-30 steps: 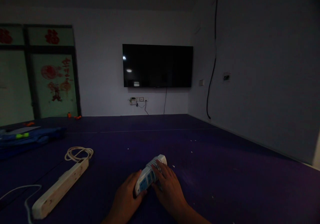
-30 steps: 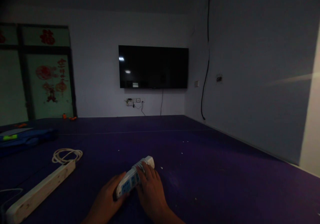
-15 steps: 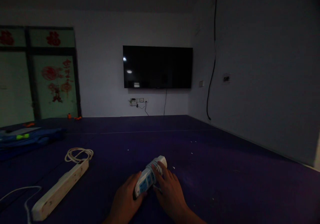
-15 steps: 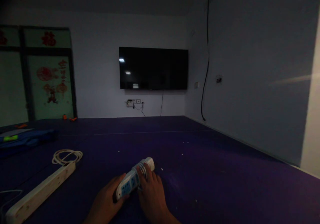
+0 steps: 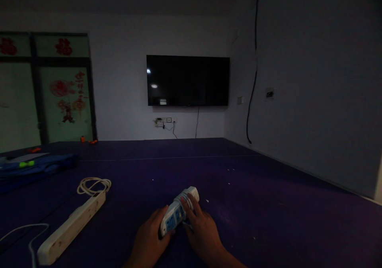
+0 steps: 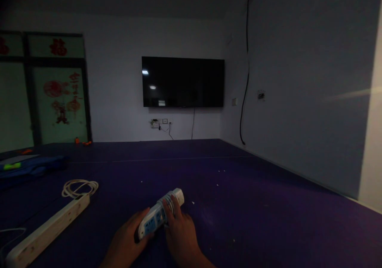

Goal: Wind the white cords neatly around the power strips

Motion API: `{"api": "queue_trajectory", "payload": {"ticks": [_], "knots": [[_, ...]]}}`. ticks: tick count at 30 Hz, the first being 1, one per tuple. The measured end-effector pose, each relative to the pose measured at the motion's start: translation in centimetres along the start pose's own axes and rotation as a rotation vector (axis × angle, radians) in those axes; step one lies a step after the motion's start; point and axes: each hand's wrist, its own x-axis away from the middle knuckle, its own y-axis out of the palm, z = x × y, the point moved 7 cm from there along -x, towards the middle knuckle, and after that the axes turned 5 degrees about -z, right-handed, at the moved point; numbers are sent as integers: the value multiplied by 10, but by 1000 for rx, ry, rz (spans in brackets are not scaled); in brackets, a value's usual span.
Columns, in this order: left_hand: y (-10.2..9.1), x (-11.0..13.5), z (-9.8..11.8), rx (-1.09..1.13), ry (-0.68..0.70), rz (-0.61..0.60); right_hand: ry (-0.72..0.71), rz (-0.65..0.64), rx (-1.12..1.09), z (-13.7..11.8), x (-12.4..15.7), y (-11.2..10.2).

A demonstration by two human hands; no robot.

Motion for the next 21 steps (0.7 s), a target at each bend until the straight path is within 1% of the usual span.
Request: {"api": "queue_trajectory", "payload": {"ticks": [5,8,14,18,21], "knots": [[0,-1,1,-13,-13,-14,-17,6,13,1,1,-2],[-1,-1,2,-13,-23,-14,-20,13,68,-1,2,-5],[-2,-1,2,-4,-28,-8,83,18,231,-1,4,-4],[0,-1,0,-22,-37,-13,101,-46,282,-2,3,-3],[2,-1,-2,-32,-46,-20,90,-80,246,-3,3,-5]]}}
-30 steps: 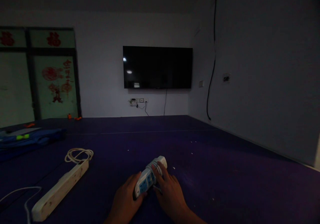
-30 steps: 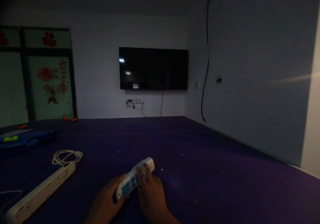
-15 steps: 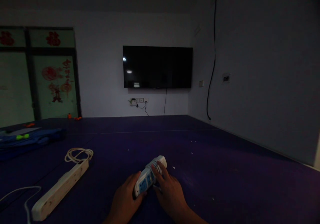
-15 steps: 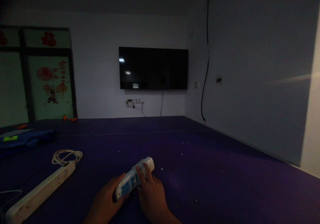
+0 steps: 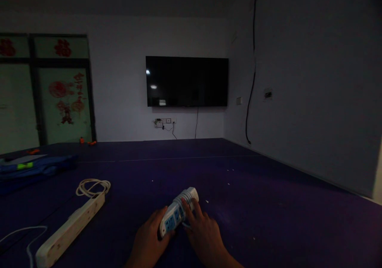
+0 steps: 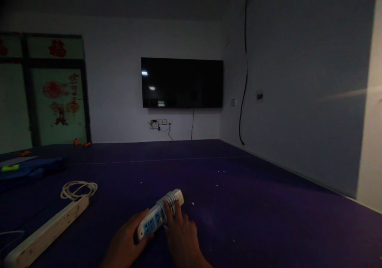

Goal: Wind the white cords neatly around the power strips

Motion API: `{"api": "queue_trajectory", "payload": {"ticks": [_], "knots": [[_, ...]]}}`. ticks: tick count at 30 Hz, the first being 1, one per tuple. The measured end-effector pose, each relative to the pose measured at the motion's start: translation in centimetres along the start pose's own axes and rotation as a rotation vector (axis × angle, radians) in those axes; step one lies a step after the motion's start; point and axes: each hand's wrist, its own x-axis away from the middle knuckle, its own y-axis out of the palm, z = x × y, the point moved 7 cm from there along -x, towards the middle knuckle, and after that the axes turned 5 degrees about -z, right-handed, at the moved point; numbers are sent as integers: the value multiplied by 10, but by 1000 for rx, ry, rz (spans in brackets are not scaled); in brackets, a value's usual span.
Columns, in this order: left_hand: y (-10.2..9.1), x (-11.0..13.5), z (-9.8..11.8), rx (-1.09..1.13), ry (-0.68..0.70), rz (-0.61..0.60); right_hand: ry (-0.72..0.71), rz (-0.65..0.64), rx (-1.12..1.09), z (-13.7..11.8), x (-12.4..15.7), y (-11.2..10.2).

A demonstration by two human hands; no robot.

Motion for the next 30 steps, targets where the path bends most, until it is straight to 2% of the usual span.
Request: {"api": "queue_trajectory", "payload": {"ticks": [4,12,19,24,30], "knots": [[0,-1,0,10,-2,-3,-43,15,-72,-3,1,-4],[2,0,1,12,60,-50,-273,119,-179,-14,3,-1],[-1,1,5,10,147,8,-463,275,-271,-18,10,0],[-6,2,11,3,208,44,-583,370,-246,-21,14,-8],[0,2,9,-54,225,7,-595,373,-223,-12,10,-8]]}}
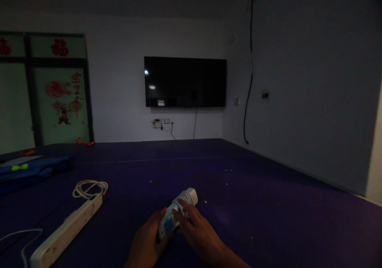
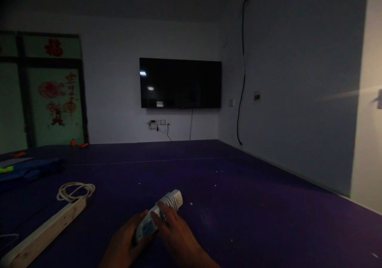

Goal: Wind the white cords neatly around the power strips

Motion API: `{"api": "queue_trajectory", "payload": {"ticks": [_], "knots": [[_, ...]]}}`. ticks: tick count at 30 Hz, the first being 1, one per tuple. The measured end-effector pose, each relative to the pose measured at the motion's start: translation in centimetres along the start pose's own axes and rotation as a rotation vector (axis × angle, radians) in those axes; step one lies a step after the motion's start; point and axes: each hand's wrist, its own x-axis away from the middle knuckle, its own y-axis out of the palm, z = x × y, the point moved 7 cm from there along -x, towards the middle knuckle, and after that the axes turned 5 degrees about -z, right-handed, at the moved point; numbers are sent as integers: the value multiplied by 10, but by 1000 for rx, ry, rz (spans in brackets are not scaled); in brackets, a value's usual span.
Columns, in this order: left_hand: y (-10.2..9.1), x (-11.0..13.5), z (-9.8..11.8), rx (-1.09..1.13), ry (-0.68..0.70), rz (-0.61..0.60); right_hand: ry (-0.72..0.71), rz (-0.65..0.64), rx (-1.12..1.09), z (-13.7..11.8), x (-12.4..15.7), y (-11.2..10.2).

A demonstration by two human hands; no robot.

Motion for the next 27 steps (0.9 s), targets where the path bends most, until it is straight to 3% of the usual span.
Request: {"api": "queue_trajectory", "payload": {"ticks": [12,21,27], "knots": [[4,1,-3,-43,62,4,-7,-132,-146,-1,-2,4],[0,0,-2,9,38,18,237,-216,-572,1,-11,-6],[2,0,-3,-3,34,-5,171,-233,-564,-1,-9,-1]]}}
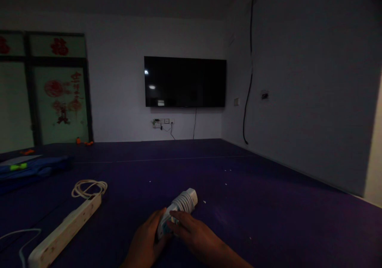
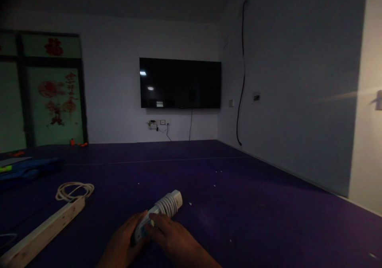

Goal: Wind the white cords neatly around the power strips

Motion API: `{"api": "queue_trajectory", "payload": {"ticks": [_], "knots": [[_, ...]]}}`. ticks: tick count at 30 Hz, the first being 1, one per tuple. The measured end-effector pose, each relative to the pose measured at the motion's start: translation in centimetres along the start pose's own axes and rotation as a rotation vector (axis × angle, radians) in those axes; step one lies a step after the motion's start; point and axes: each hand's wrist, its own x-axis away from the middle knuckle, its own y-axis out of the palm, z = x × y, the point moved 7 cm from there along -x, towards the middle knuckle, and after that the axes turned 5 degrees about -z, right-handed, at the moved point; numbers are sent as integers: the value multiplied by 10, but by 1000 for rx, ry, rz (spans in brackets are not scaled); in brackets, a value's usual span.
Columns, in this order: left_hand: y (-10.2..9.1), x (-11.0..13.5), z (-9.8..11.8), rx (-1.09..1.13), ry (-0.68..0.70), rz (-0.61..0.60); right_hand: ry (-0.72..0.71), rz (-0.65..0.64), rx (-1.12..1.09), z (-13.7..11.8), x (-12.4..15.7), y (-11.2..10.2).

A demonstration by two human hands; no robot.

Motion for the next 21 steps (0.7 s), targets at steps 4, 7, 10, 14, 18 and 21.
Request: {"api": "queue_trajectory", "payload": {"ticks": [4,7,10,14,18,21], "knots": [[-1,0,0,16,0,-4,-48,5,53,-3,1,-1],[-4,-1,3,41,5,3,-40,42,88,-4,2,-5],[-5,-2,7,57,16,-13,-71,77,202,-1,4,-5],[-6,-3,11,60,29,-49,-204,163,465,3,9,0],[-4,-4,10,47,14,-72,-141,265,580,12,10,-3],[-2,-4,4,13,-4,-74,-43,290,600,17,8,-5]]}}
